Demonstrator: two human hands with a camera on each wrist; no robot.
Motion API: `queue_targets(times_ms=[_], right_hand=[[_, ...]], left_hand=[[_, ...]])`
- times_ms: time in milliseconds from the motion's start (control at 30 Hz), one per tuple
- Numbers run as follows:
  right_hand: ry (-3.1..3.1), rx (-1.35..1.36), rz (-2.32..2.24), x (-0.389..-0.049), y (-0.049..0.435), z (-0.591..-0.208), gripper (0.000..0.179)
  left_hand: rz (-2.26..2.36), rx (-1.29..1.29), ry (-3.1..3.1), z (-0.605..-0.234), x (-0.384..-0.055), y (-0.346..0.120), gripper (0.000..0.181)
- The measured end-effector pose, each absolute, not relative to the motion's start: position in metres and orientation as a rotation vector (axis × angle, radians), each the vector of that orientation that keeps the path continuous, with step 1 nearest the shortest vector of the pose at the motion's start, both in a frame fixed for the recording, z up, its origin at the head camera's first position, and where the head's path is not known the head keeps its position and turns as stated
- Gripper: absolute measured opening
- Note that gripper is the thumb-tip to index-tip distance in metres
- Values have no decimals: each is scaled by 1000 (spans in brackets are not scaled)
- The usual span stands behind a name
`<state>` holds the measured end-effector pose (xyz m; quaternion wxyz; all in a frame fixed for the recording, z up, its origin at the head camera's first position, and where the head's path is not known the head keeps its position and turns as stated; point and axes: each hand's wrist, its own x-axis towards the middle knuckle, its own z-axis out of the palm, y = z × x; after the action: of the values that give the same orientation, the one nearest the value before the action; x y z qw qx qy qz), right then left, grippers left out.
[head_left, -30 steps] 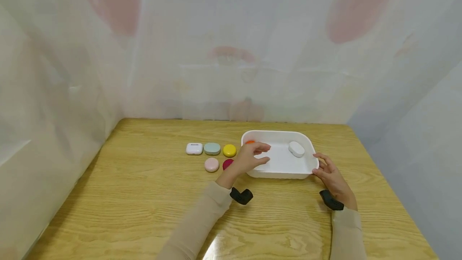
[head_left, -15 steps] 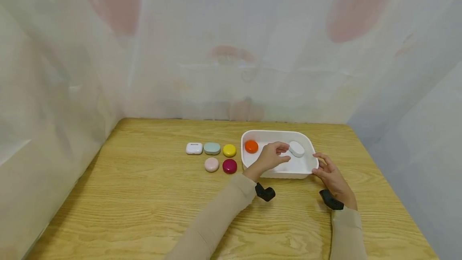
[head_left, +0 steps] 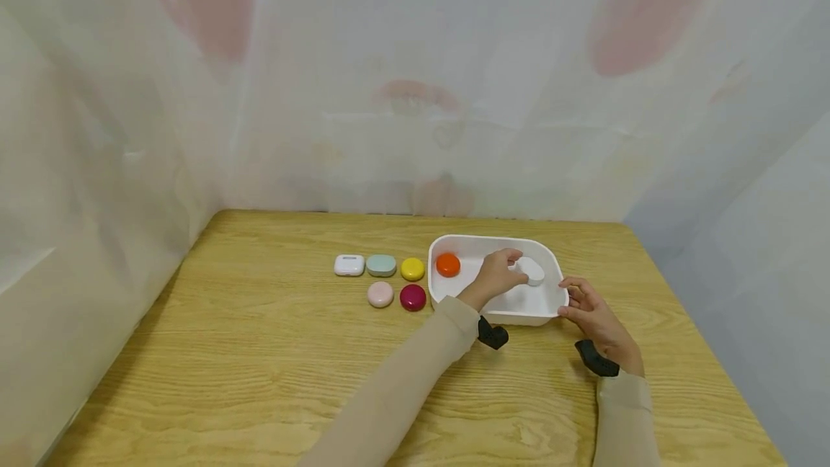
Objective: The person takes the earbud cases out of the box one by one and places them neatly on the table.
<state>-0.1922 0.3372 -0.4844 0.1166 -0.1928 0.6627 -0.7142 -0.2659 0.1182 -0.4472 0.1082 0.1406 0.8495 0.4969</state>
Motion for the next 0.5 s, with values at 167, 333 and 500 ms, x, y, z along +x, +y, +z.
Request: queue_targets(times_ms=[167, 333, 500], right_hand=[[1895, -597, -2076, -193, 337, -486, 34], [1888, -599, -2077, -193, 339, -488, 34], [1903, -595, -2072, -194, 339, -488, 35]], left_hand=[[1426, 310, 2506, -453, -271, 122, 55], [1369, 356, 2513, -461, -273, 126, 59], [1285, 482, 2561, -465, -274, 126, 59]])
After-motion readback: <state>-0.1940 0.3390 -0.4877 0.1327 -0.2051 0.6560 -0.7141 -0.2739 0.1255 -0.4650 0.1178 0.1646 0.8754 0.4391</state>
